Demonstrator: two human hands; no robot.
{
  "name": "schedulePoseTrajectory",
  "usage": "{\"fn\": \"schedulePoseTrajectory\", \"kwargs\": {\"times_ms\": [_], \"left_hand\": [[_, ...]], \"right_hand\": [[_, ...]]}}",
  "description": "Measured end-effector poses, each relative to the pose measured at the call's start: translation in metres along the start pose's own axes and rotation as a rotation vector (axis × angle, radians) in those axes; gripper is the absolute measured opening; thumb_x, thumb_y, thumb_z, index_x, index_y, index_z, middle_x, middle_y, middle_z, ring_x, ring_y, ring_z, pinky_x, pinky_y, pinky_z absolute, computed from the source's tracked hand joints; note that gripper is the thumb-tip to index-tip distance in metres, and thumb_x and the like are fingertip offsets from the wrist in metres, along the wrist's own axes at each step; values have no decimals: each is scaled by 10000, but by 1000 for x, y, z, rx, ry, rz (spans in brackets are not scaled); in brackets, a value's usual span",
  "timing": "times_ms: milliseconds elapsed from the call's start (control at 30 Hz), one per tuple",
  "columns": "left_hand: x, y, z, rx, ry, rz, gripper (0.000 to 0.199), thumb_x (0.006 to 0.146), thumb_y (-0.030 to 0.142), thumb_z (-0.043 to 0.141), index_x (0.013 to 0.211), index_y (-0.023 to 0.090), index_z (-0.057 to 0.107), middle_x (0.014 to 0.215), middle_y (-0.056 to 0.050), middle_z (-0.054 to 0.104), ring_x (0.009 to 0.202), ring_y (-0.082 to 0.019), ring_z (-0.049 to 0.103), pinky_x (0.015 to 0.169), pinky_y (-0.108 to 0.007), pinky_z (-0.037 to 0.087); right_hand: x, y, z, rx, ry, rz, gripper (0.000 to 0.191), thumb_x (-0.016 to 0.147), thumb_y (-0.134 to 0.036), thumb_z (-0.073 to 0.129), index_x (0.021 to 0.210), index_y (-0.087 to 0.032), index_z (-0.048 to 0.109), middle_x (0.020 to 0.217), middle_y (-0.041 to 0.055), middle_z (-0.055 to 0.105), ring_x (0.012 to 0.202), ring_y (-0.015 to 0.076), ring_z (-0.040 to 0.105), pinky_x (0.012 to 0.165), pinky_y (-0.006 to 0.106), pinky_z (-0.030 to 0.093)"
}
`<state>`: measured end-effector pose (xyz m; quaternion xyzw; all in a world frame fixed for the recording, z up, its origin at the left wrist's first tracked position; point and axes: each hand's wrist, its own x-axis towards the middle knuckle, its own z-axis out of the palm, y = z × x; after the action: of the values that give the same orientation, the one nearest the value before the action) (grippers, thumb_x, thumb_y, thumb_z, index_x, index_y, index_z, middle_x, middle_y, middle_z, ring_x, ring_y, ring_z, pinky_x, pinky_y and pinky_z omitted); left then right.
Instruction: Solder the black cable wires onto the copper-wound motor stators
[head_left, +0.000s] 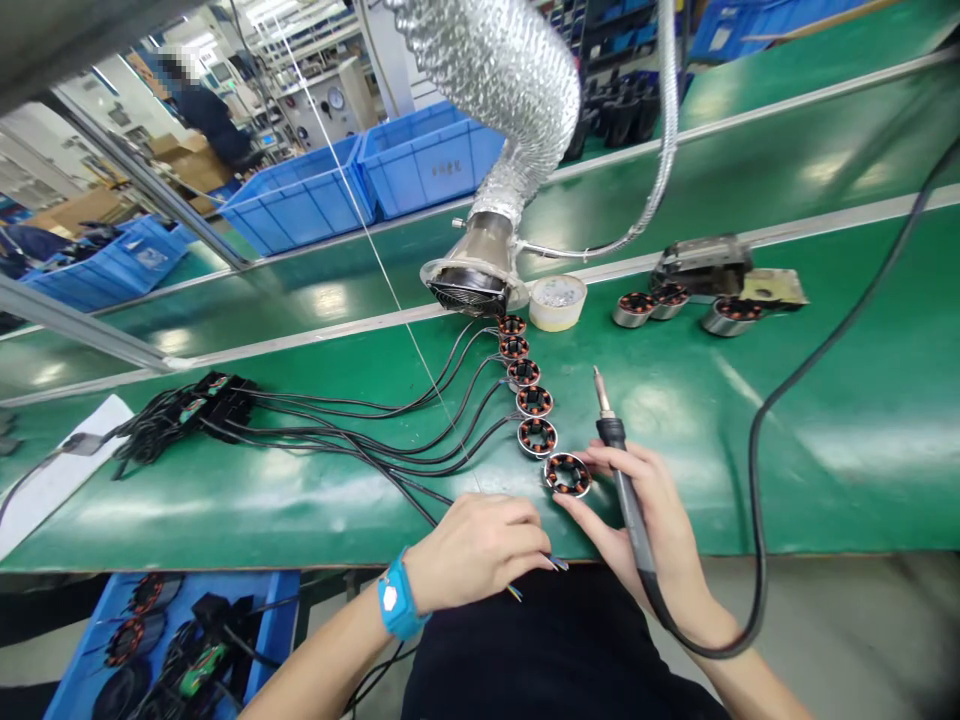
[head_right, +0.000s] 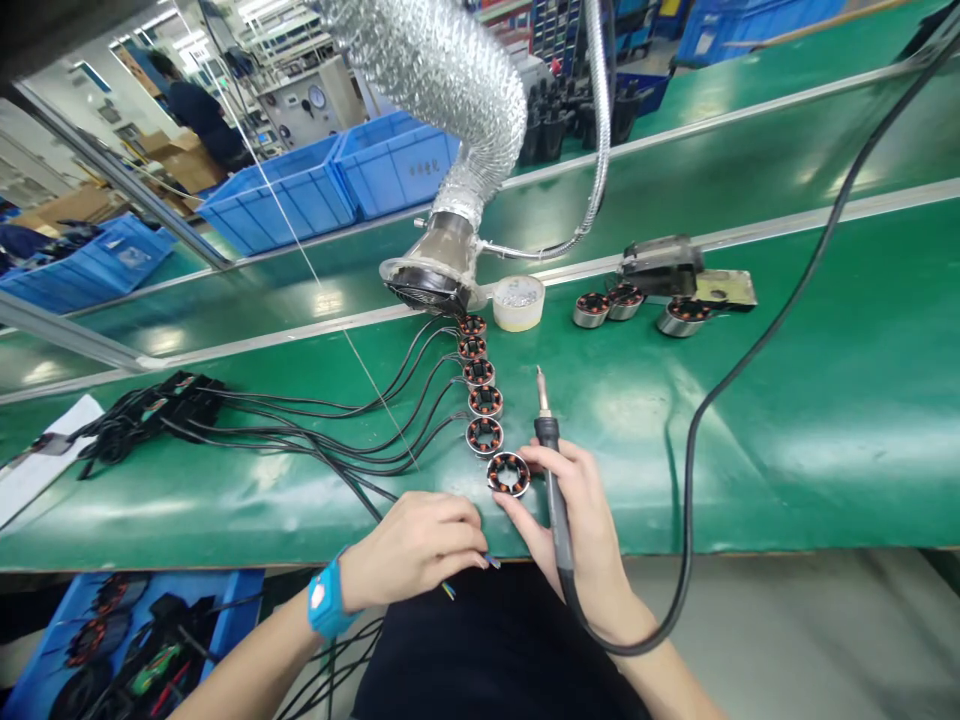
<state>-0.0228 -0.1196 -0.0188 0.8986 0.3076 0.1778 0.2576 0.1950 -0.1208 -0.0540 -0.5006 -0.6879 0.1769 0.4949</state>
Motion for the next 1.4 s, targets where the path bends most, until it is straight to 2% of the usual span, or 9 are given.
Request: {"fn": "schedulePoseTrajectory", "kwargs": {"times_ms": [200,367,567,667,800,933,1033,1167,1400], "left_hand": [[10,3,-15,-375,388,-168,102,867,249,736,838,152,739,744,-34,702,661,-114,611,632,-213,445],[15,9,-15,-407,518,-248,115,814,206,771,748,138,707,674,-16,618,608,-98,533,540,-203,369],[14,14,-3,-350,540,-288,144,818,126,729,706,142,640,665,18,530,611,-79,473,563,-199,338],[12,14,0,-315,555,-289,136,833,123,715,721,147,641,671,17,526,626,-83,475,584,-203,346],[9,15,-3,-404,558,-312,71,865,189,713,809,154,689,744,-14,591,689,-109,533,624,-216,391],[9,17,-10,-472,519,-323,96,902,237,680,931,163,734,807,-44,626,747,-134,564,639,-224,411],[11,18,-12,-512,548,-360,129,912,260,669,882,156,739,778,-40,607,690,-116,531,581,-208,379],[13,19,-12,-598,580,-392,133,878,269,709,824,147,717,760,-25,575,626,-88,476,524,-189,330],[12,13,-9,-709,637,-366,191,839,302,745,738,153,680,740,-22,560,696,-119,541,617,-186,435]], "right_hand": [[5,-3,3,84,-58,-25,405,942,-275,691,1311,-233,528,1264,103,521,1166,267,561,992,409,493],[6,-25,2,121,35,-104,404,917,-205,715,1283,-205,542,1238,109,553,1163,253,552,977,379,487],[5,-47,11,286,115,-103,318,932,-94,663,1204,-217,552,967,44,634,1113,230,558,997,373,447],[5,-49,20,386,121,-14,273,950,-105,644,1177,-231,557,963,41,625,1116,225,557,965,358,456],[3,-47,27,454,136,80,280,953,-145,662,1192,-243,555,960,39,612,1108,229,570,936,351,472],[4,-48,29,441,167,121,279,948,-177,679,1192,-242,562,1014,37,586,957,188,618,897,319,489],[5,-50,29,458,156,152,273,946,-203,688,1190,-236,571,1022,36,569,867,166,626,861,306,505],[6,-53,31,515,143,173,289,945,-198,686,1201,-242,558,1009,32,565,875,166,625,847,293,512],[7,-61,39,611,196,135,238,951,-181,664,1142,-258,546,996,22,548,878,165,628,843,292,520]]}}
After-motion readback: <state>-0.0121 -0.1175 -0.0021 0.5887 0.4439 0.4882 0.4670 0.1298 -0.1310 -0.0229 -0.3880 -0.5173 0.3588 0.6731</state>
